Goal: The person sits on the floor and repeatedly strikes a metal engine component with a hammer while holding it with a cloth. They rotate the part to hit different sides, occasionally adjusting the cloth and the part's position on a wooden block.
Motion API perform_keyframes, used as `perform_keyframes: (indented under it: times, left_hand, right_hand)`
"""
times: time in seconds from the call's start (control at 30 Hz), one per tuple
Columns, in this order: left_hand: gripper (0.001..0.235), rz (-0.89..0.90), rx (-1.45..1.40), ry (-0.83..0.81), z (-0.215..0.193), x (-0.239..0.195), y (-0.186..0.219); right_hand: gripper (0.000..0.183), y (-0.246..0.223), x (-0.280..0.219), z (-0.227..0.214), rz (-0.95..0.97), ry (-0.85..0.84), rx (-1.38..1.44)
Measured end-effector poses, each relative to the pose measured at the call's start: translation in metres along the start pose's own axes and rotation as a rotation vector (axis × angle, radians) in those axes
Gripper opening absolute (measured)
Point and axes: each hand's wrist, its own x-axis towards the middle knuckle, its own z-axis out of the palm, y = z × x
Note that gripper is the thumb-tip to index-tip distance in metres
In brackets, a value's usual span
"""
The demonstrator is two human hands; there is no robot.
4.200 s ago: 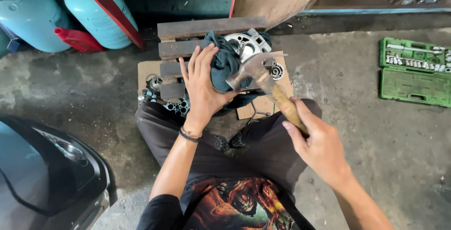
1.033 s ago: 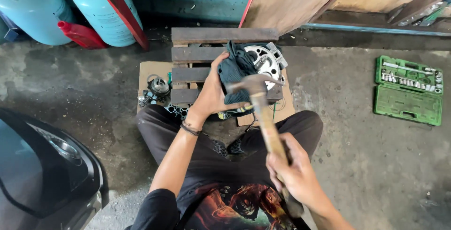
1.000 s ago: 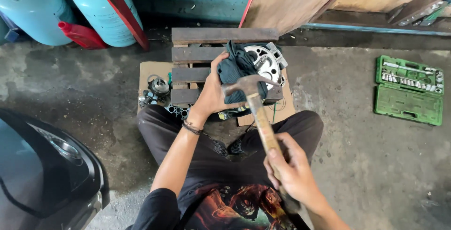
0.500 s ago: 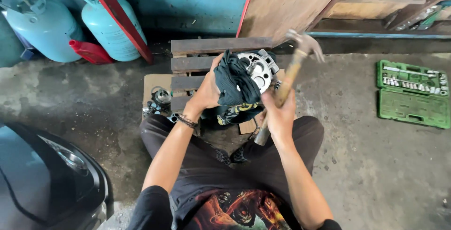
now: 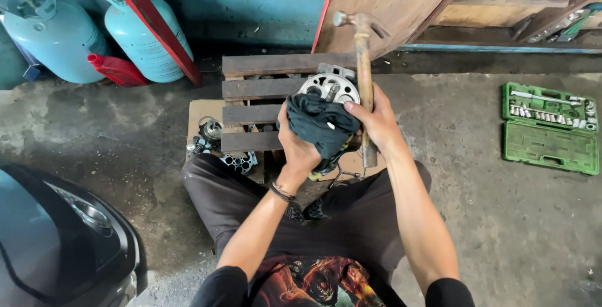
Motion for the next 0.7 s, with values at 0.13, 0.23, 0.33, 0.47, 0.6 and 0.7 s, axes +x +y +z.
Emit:
perform_keyframes:
  times: [0.13,0.23,0.33,0.47,0.6,0.7]
  left_hand:
    - [0.094,0.031,-0.138,0.047,0.017,-0.01,0.002]
    - [0.091,0.088,-0.009,0.179,0.033,-0.016,0.0]
    - [0.094,0.2,0.12,0.244,0.027,-0.015,0.007]
    - [0.131,0.061,-0.139,-0.289,-0.017,-0.016,0.014]
    - [0.107,0.12,-0.007,-0.217,-0.038,-0.012,0.022]
    - [0.03,0.505,0.348,-0.226,-0.033,0.013,0.038]
  right_hand:
    - [0.045,-0.024,0.003,-0.003,-0.067,-0.076,0.011]
    - [0.045,-0.026,0.01,-0.005,-0.121,-0.129,0.014]
    - [0.046,-0.021,0.003,-0.004,-0.095,-0.096,0.032]
    - [0.044,-0.022,-0.009,-0.004,-0.023,-0.037,0.059]
    - [0.043,0.009,-0.001,-0.013,-0.018,0.042,0.017]
    - [0.041,-0.001,-0.029,-0.013,-0.09,0.031,-0.043]
